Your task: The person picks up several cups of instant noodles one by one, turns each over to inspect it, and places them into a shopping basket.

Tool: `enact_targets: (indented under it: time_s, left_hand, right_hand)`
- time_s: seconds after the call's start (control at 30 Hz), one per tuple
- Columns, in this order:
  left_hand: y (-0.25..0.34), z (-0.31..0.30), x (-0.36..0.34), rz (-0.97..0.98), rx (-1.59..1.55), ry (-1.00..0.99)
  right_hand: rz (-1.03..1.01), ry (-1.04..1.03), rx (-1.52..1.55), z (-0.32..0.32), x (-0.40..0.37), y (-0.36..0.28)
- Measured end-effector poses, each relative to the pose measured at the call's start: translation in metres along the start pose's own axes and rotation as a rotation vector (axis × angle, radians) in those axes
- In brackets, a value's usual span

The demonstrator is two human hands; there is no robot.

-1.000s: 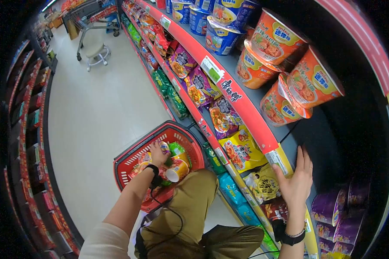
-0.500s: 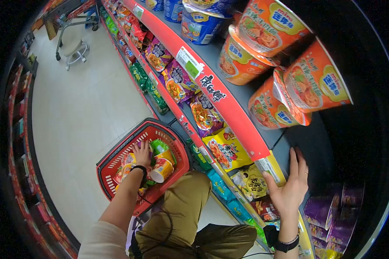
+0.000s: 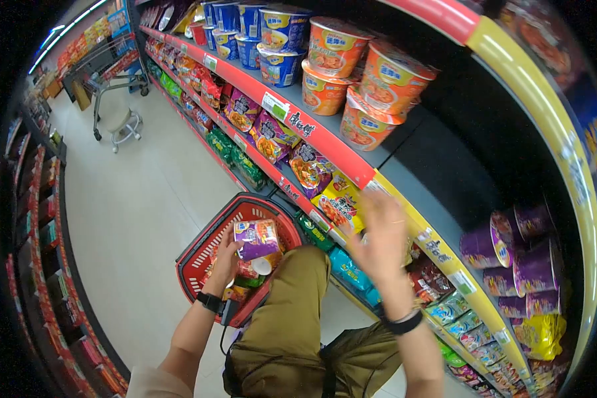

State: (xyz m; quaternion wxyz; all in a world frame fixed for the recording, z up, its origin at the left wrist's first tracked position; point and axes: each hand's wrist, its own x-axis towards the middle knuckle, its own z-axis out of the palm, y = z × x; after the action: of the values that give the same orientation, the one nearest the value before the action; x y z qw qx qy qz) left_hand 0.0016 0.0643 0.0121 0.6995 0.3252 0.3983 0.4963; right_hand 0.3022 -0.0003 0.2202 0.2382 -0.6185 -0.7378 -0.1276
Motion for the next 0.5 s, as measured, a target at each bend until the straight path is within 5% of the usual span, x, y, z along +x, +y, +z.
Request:
enact_targets:
  time_s: [0.07, 0.27, 0.33, 0.4, 0.47, 0.5]
  left_hand:
    - [0.025, 0.021, -0.027, 0.052, 0.060, -0.131]
    - [0.088, 0.085, -0.089, 0.189, 0.292, -0.441]
    - [0.096, 0.102, -0.096, 0.259, 0.102, -0.430]
    - [0.095, 0.129, -0.107, 0.250, 0.120, -0.519]
    - [0.084, 0.158, -0.123, 0.293, 0.191, -0.610]
    - [0.087, 0.173, -0.139, 0.181, 0.149, -0.633]
  right_hand:
    - [-0.067, -0.146, 0.211, 0.017, -0.021, -0.054]
    - [0.163, -0.085, 0.546, 0.035, -0.081, -0.110]
    - [0.543, 0.076, 1.154, 0.028, -0.094, -0.107]
    - [0.626, 0.243, 1.318, 0.012, -0.103, -0.106]
    - [0.881, 0.180, 2.001, -0.021, -0.110, -0.105]
    - [0.900, 0.130, 2.000, -0.030, -0.116, -0.103]
